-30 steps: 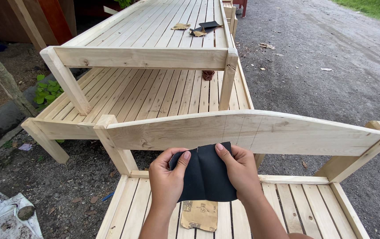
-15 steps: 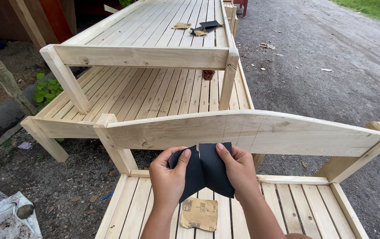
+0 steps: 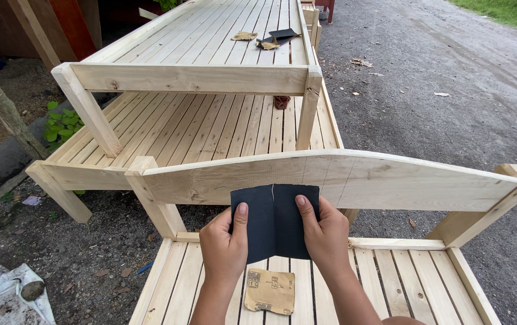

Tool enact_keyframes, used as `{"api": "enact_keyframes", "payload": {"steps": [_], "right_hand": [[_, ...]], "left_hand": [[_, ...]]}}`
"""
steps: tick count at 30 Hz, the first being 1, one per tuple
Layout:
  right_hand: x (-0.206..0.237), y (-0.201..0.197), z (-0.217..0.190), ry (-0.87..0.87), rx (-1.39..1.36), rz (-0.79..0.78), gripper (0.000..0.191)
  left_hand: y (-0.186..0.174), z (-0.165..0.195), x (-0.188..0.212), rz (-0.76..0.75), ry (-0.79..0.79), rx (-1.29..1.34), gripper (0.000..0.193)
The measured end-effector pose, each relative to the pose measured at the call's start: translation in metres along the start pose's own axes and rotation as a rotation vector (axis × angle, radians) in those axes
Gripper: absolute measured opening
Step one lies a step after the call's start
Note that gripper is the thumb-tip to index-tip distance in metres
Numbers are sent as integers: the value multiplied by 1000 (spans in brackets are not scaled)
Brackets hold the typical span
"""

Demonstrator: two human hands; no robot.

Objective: The person sands the headboard rail of a wooden bed frame by hand using sandpaper, rubbing along the wood surface. They pause to fold and rewrap the sandpaper around a backing pad, then resume sanding the rail and edges of the frame.

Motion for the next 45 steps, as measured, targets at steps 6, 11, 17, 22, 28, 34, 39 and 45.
{"api": "enact_keyframes", "payload": {"steps": [6,11,17,22,28,34,39,45], "right_hand": [[-1,7,3,-29,-114,41,51],[-3,15,11,4,-220,43,49],[-3,16,16,-7,-216,90,51],[-5,17,15,-17,-227,95,51],[-4,22,22,-10,-234,92,51],[-9,9,9,29,-325,141,44],[-28,-34,11,113,-476,255,39],[-27,-10,44,127,-409,190,39]], "left_hand": [[5,-2,0,97,-11,33,57],[11,-2,4,122,-94,88,56],[16,-6,6,138,-119,110,56],[16,-6,5,141,-135,117,55],[17,-12,7,144,-140,96,56],[4,-6,-1,205,-203,90,55],[-48,-24,-17,392,-189,244,43],[4,-60,12,160,-311,-8,57]]}}
Point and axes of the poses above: each hand's wrist, its own x-axis away from the middle knuckle, its own y-axis out of the palm, z = x × y, the point moved 2 cm from there along -x, towards the middle knuckle, and after that the axes turned 10 degrees about y, right-handed, at the moved point
